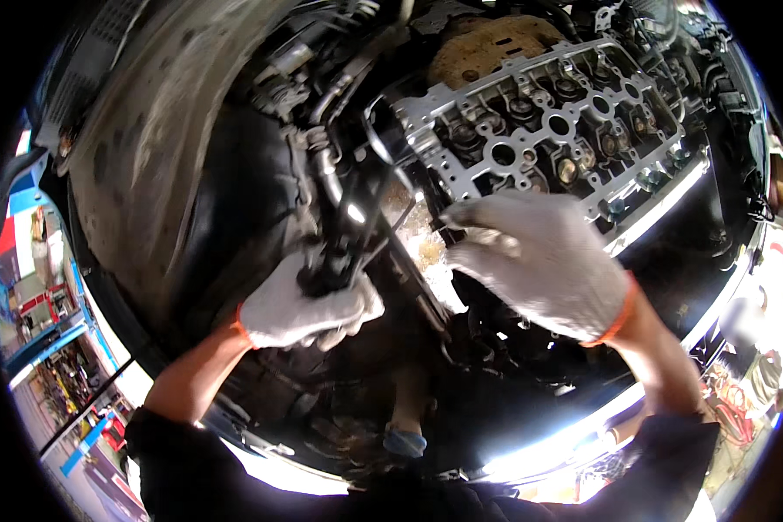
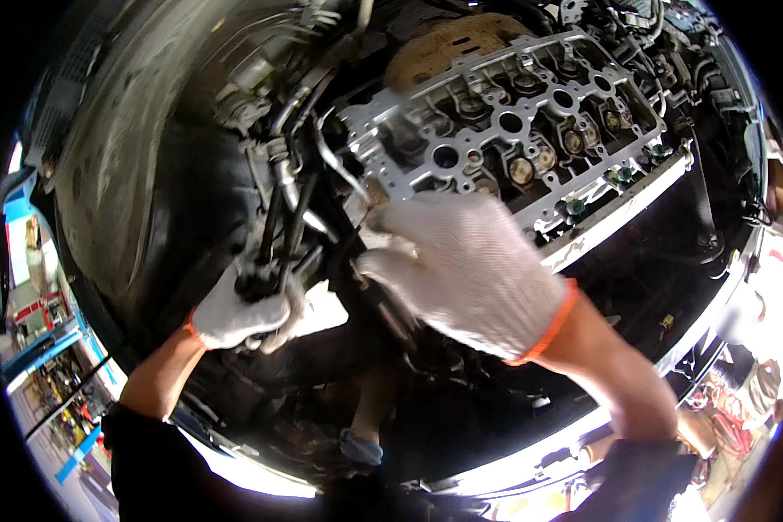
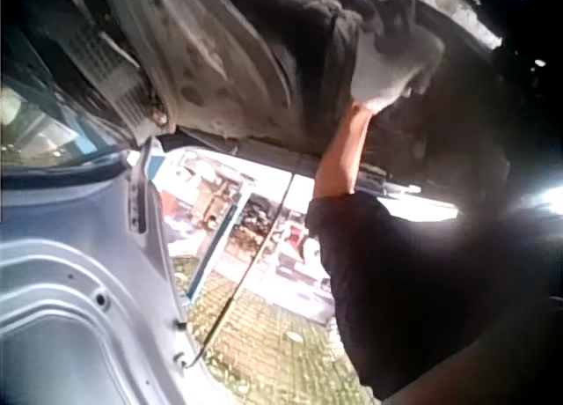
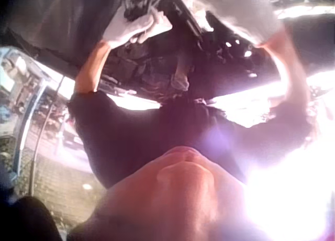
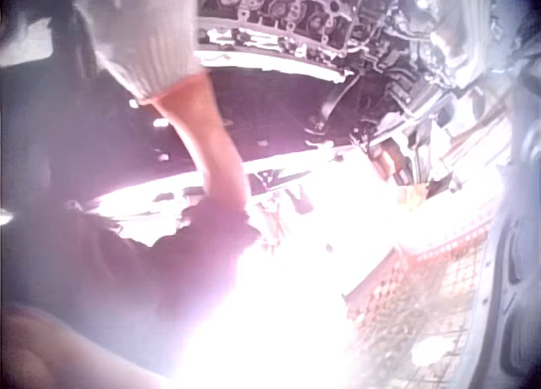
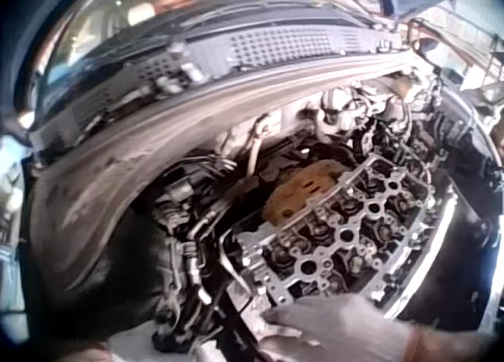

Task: The person lifts a cylinder head from the ground, places it onto an engine block inside the engine bay of a car, and then retrieves several long bolts from a cardboard box.

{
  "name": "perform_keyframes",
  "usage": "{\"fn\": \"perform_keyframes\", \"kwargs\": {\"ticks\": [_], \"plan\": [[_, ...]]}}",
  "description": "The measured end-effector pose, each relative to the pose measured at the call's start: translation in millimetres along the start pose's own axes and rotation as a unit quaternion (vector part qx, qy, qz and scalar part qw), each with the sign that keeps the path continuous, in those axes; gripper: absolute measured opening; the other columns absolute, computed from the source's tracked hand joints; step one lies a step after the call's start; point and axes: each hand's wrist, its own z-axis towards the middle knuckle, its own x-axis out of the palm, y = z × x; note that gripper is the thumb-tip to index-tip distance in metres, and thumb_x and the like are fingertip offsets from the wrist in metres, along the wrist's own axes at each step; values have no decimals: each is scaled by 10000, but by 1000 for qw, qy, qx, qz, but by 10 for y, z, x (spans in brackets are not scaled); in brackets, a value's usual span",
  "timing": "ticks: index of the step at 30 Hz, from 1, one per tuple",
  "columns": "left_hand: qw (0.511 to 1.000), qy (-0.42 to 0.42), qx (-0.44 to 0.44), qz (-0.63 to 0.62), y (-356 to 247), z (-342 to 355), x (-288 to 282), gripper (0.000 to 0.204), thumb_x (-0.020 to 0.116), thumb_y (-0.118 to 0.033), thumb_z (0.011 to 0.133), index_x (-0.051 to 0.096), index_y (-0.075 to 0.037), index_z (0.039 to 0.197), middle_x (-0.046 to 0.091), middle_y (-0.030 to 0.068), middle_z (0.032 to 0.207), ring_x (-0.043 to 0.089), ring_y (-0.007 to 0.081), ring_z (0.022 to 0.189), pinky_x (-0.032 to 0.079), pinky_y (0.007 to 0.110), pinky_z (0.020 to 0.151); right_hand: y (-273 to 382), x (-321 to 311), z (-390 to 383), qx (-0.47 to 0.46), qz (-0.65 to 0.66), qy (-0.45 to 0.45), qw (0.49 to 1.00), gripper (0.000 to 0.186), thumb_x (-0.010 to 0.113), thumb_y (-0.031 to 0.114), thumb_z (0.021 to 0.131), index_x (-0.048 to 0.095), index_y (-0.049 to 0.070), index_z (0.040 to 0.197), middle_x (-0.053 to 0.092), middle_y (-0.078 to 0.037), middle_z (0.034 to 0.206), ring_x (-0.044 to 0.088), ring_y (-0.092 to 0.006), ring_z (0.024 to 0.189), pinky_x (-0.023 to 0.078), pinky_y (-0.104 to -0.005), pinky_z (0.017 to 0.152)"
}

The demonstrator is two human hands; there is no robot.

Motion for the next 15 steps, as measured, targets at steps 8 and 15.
{"fn": "perform_keyframes", "kwargs": {"ticks": [8, 15], "plan": [[998, -65, -9, 4, -20, -308, 99, 276, 685, -306, 991, 681, -30, 967, 625, 24, 694, 559, 84, 518, 386, 221, 424, 1031, 706, 158, 328, 344, -151, 867, 290, 721, 203, 901, 680, -45, 1046, 673, -126, 765, 648, -179, 683, 518, -320, 628], [999, 0, 50, 10, 118, -337, 132, 340, 700, -382, 976, 701, -42, 989, 619, 6, 695, 533, 84, 519, 405, 251, 458, 1311, 747, 257, 402, 508, -165, 743, 309, 640, 255, 992, 673, -50, 957, 610, -8, 719, 517, -61, 660, 441, -266, 589]]}}
